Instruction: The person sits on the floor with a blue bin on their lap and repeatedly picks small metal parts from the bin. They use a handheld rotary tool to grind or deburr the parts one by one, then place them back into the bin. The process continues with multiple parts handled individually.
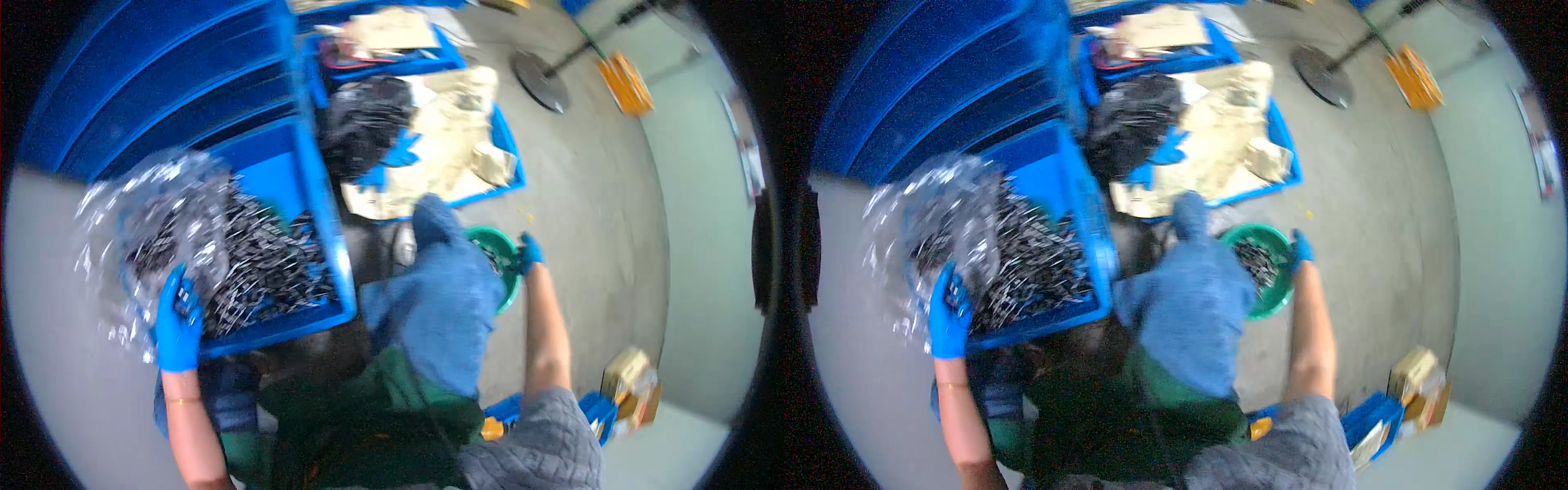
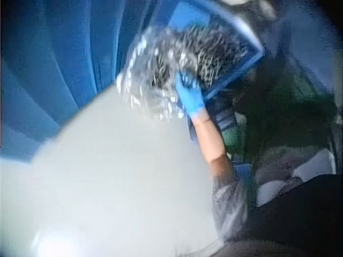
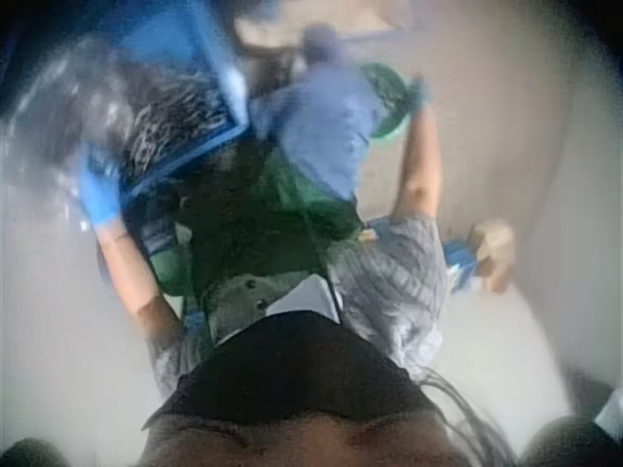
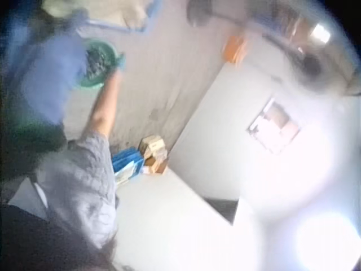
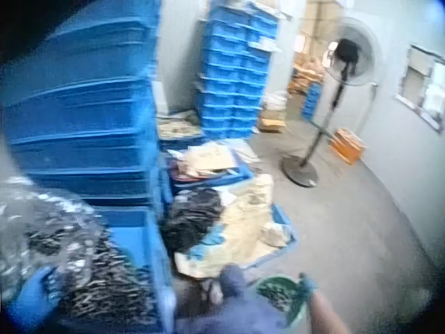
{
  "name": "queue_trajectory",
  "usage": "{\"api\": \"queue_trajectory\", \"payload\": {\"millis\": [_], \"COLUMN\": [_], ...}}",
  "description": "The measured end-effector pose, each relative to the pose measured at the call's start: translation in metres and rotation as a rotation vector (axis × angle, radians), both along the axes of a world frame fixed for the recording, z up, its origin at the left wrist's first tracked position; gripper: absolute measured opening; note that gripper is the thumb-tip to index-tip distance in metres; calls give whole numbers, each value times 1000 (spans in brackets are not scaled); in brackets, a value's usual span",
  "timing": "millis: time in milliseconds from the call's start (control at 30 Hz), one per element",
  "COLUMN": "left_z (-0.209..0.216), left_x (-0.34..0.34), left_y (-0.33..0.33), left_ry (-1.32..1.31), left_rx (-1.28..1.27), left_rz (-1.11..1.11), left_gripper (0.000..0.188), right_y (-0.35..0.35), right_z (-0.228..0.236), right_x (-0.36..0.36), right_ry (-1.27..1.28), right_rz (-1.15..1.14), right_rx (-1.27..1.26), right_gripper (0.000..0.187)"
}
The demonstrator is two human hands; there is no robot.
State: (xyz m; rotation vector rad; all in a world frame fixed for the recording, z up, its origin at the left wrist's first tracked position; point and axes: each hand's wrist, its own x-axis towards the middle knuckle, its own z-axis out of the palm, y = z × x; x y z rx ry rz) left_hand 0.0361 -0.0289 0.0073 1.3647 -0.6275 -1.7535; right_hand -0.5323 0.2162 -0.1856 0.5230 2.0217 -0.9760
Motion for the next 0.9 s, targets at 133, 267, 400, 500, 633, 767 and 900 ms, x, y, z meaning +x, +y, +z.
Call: {"api": "queue_trajectory", "payload": {"millis": [133, 267, 400, 500, 633, 767, 900], "left_z": [26, 43, 47, 44, 44, 36, 36], "left_x": [-14, -6, 14, 18, 25, 25, 17], "left_y": [-12, -18, -15, -16, -7, -7, -4], "left_ry": [157, 251, 299, 347, 9, -223, -182], "left_rx": [-143, -105, -204, -218, -464, -687, -577], "left_rz": [-11, 62, 56, 42, -122, -241, -225], "left_gripper": [26, 28, 28, 28, 34, 37, 30], "right_y": [-98, -209, -253, -245, -232, -230, -234], "right_z": [163, 266, 206, 123, 74, 66, 108], "right_x": [13, 158, 309, 377, 427, 428, 416], "right_ry": [199, 440, 196, 552, 1177, 1284, 711], "right_rz": [447, 1212, 2007, 2586, 2744, 2756, 2334], "right_rx": [-565, -696, -845, -820, -560, -553, -745], "right_gripper": [37, 28, 23, 18, 12, 9, 10]}}
